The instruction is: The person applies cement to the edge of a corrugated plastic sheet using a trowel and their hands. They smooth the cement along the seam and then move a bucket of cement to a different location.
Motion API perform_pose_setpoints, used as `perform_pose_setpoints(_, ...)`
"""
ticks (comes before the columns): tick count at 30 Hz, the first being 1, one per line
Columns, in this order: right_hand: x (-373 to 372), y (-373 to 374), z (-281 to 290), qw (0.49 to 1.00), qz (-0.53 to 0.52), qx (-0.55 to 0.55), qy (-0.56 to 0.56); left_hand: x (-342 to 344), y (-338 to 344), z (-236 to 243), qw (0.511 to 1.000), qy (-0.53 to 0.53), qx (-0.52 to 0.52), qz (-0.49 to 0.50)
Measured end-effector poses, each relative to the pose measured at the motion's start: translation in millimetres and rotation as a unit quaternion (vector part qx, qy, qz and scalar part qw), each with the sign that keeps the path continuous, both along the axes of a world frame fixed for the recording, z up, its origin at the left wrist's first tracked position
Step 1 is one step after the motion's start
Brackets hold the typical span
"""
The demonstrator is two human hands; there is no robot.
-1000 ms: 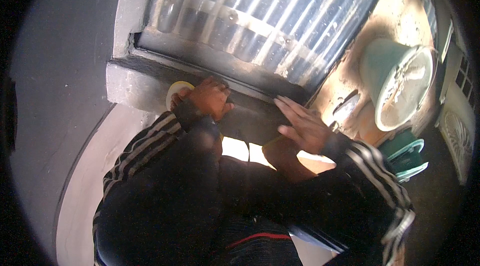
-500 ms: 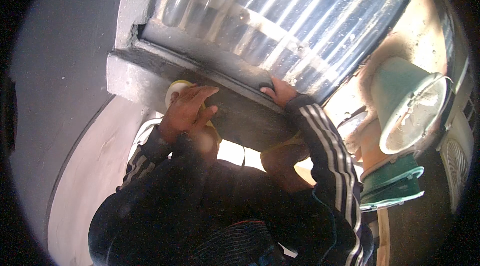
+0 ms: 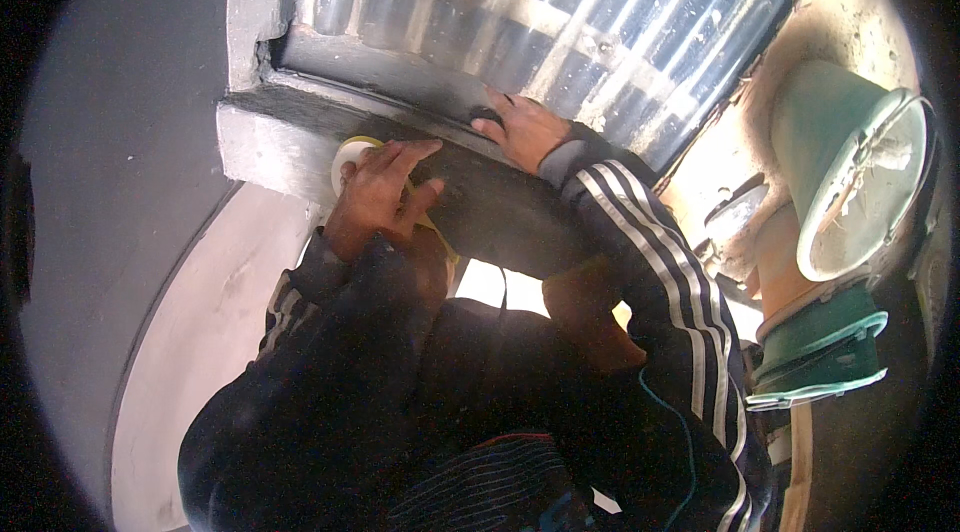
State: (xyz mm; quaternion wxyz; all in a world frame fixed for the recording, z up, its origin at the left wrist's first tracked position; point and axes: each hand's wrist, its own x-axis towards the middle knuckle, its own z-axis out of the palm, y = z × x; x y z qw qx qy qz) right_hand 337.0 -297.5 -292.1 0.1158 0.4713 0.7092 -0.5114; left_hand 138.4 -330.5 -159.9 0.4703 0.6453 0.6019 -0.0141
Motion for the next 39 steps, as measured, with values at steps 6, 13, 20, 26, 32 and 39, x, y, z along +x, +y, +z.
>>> perform_pose_setpoints(6, 3.6, -16.1, -10.5, 0.975, 0.041, 0.201, 0.085, 2.4, 2.1, 0.3, 1.000, 0.007, -0.016, -0.004)
perform_pose_setpoints(13, -12.6, 8.6, -3.5, 0.993, 0.112, 0.002, -0.042, -2.0, -1.0, -15.9, 1.000, -0.029, 0.008, -0.008)
perform_pose_setpoints(20, 25.1, -13.3, 4.4, 0.994, 0.073, 0.082, -0.021, -2.3, -1.9, -16.5, 0.999, -0.021, 0.024, -0.023)
perform_pose_setpoints(26, 2.4, 1.9, 4.4, 0.994, 0.056, -0.012, -0.098, -0.7, 1.7, -23.8, 0.999, -0.020, 0.015, -0.037)
perform_pose_setpoints(32, 40.2, -42.1, -4.7, 0.973, -0.051, 0.225, 0.029, 2.3, 0.3, -31.0, 0.998, -0.021, 0.017, -0.057)
perform_pose_setpoints(39, 22.3, -62.3, -23.3, 0.914, -0.123, 0.129, -0.363, 35.7, 25.5, -85.3, 0.984, 0.122, -0.015, -0.131)
